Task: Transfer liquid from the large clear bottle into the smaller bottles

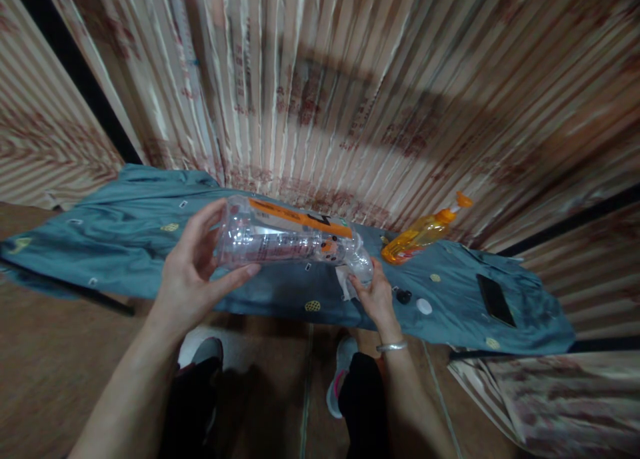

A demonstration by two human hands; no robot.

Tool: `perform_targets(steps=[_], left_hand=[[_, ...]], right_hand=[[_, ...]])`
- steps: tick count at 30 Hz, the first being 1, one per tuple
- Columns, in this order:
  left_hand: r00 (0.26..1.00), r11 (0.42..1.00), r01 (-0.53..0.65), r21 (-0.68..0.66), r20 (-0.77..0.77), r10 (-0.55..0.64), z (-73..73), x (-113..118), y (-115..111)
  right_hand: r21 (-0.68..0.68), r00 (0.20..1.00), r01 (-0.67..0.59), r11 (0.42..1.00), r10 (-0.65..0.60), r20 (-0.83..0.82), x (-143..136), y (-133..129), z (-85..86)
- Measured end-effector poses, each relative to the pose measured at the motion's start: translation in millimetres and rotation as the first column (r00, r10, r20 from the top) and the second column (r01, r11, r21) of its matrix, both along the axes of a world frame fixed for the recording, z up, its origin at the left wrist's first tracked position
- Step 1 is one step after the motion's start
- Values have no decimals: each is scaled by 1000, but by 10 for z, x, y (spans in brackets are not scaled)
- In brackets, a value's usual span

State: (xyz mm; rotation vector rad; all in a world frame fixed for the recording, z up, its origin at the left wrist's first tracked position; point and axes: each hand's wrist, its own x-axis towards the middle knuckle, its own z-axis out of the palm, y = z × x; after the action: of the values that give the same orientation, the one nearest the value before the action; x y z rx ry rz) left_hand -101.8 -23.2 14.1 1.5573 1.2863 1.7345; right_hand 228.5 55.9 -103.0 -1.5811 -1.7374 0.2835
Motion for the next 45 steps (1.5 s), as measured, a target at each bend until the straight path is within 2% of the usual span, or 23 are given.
perform_targets(steps=[13, 27, 36, 45], left_hand=[[999, 1000, 1, -3, -46, -1, 11, -11, -14], [999, 1000, 24, -18, 43, -23, 21, 0, -7], [1000, 1000, -3, 24, 12, 3, 0, -11, 8], [999, 998, 36, 57, -3, -36, 6, -11, 9]], right_hand=[[-31, 1000, 1, 1000, -1, 1, 9, -5, 5], [-21, 1000, -10, 1000, 10, 8, 29, 17, -16], [10, 1000, -15, 1000, 15, 10, 33, 12, -30], [29, 1000, -17, 999, 17, 6, 26, 12, -41]])
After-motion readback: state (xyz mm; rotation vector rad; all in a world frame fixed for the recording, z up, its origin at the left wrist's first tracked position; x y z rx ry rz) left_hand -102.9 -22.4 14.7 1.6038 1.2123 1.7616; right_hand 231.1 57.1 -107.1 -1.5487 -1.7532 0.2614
